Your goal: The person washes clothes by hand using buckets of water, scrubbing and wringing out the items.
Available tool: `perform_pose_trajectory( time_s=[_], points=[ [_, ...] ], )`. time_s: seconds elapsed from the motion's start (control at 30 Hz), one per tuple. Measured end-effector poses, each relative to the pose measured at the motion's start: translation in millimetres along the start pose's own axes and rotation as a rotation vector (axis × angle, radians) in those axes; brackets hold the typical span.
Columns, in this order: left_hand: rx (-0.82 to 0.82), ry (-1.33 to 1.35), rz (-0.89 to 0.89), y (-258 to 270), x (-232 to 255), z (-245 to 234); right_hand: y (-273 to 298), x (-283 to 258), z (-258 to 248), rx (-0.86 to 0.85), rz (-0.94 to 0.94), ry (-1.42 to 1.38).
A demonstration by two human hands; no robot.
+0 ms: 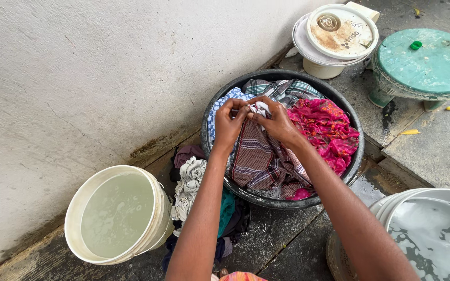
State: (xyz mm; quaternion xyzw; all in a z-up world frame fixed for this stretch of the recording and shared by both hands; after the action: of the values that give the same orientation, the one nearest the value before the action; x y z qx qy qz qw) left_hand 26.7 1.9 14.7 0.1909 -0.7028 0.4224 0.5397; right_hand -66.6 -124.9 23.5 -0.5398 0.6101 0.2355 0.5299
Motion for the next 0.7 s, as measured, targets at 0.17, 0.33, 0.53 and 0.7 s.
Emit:
perform_pose_trajectory(
  time_s=[0.17, 0.33, 0.53, 0.7],
  points=[
    [-0.107, -0.045, -0.127, 24.4, -31.7, -17.5, 1.4, 10.0, 7.6, 0.007, 0.090, -0.102],
    [-0.148, -0.123, -0.121, 24.6, -37.4, -17.7, 5.4, 10.0, 2.3, -0.110, 0.150, -0.064],
    [-0.138, -0.046, -0.137, 17.9, -24.2, -3.2, 9.0, 22.4, -7.5, -0.062, 0.132, -0.061],
    [-0.168, 0.051, -0.040, 13.3, -5.5, 13.4, 17.5, 11.8, -13.5, 0.070, -0.149, 0.044]
  ],
)
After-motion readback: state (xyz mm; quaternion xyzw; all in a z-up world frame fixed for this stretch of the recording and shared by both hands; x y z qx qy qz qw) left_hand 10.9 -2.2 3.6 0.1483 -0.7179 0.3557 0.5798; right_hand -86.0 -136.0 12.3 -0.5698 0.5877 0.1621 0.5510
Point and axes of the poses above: each hand's wrist, its own y-axis away from the middle knuckle, its own z-axis out of the palm, x = y × z, the point moved 4 cm from there along -y, towards the middle knuckle, and after that the axes turned 2 degrees about -x, right-handed, at the moved point
